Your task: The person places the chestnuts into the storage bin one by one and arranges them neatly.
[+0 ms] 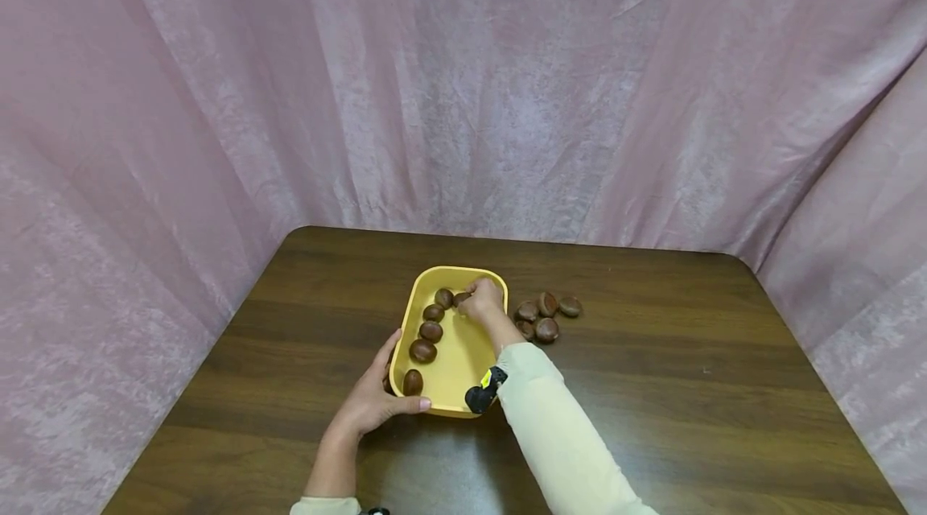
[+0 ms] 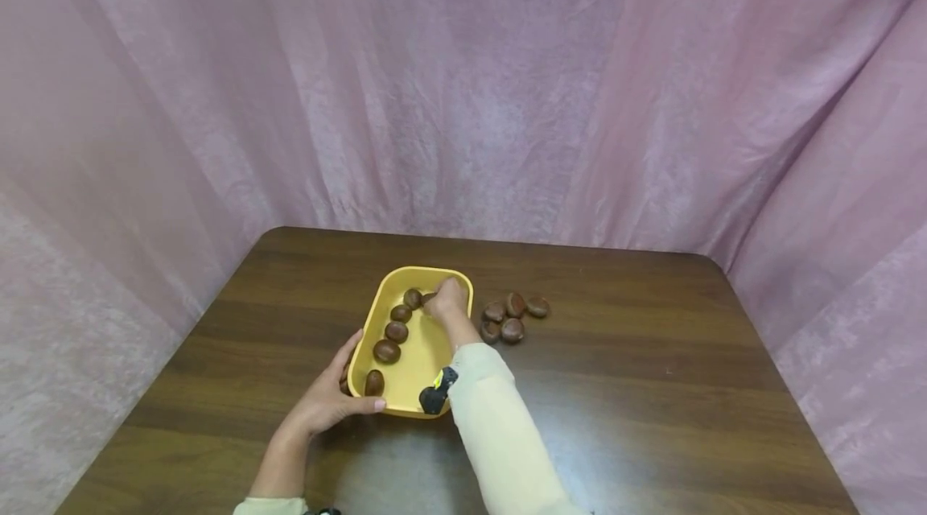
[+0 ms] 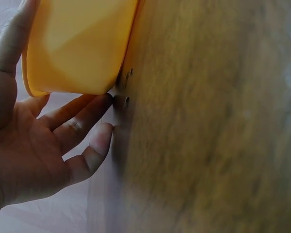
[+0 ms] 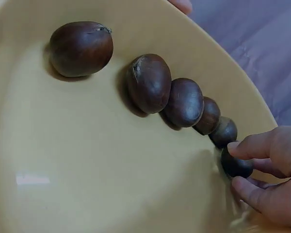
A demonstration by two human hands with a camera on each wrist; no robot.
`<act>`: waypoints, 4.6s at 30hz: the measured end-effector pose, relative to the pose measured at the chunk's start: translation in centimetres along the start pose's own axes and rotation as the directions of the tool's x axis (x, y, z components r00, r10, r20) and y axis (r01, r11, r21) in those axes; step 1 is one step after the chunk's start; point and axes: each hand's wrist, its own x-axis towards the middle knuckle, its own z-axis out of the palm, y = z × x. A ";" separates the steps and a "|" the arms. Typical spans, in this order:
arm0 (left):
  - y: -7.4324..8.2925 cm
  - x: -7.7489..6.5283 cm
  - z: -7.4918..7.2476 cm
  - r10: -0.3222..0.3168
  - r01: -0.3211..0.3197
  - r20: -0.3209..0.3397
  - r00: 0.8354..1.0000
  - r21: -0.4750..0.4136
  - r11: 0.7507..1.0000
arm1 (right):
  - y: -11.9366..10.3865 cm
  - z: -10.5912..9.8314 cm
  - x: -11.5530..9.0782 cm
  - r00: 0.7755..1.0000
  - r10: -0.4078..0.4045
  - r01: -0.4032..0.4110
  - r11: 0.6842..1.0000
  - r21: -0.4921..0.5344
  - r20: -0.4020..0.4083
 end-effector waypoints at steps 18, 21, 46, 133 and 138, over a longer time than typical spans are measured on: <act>3.5 -1.5 -0.4 -0.010 0.010 -0.004 1.000 -0.029 1.000 | 1.0 -3.8 -7.4 0.960 -0.275 0.277 0.918 0.284 -0.049; 3.3 -1.4 -0.3 -0.006 0.005 -0.010 1.000 -0.027 1.000 | 1.9 -4.1 -8.2 0.942 -0.319 0.334 0.872 0.358 -0.102; 0.5 0.2 -0.5 -0.001 0.001 0.001 1.000 -0.067 0.998 | 6.3 -7.9 -11.6 0.913 -0.377 0.406 0.794 0.452 -0.158; 0.1 0.5 -0.3 0.022 -0.022 0.006 1.000 -0.063 0.998 | 1.6 -8.7 -4.0 0.866 -0.367 0.285 0.920 0.268 0.339; 0.4 0.4 -0.1 0.023 -0.022 0.012 1.000 -0.076 0.997 | 0.4 -8.3 -3.0 0.853 -0.347 0.282 0.935 0.214 0.390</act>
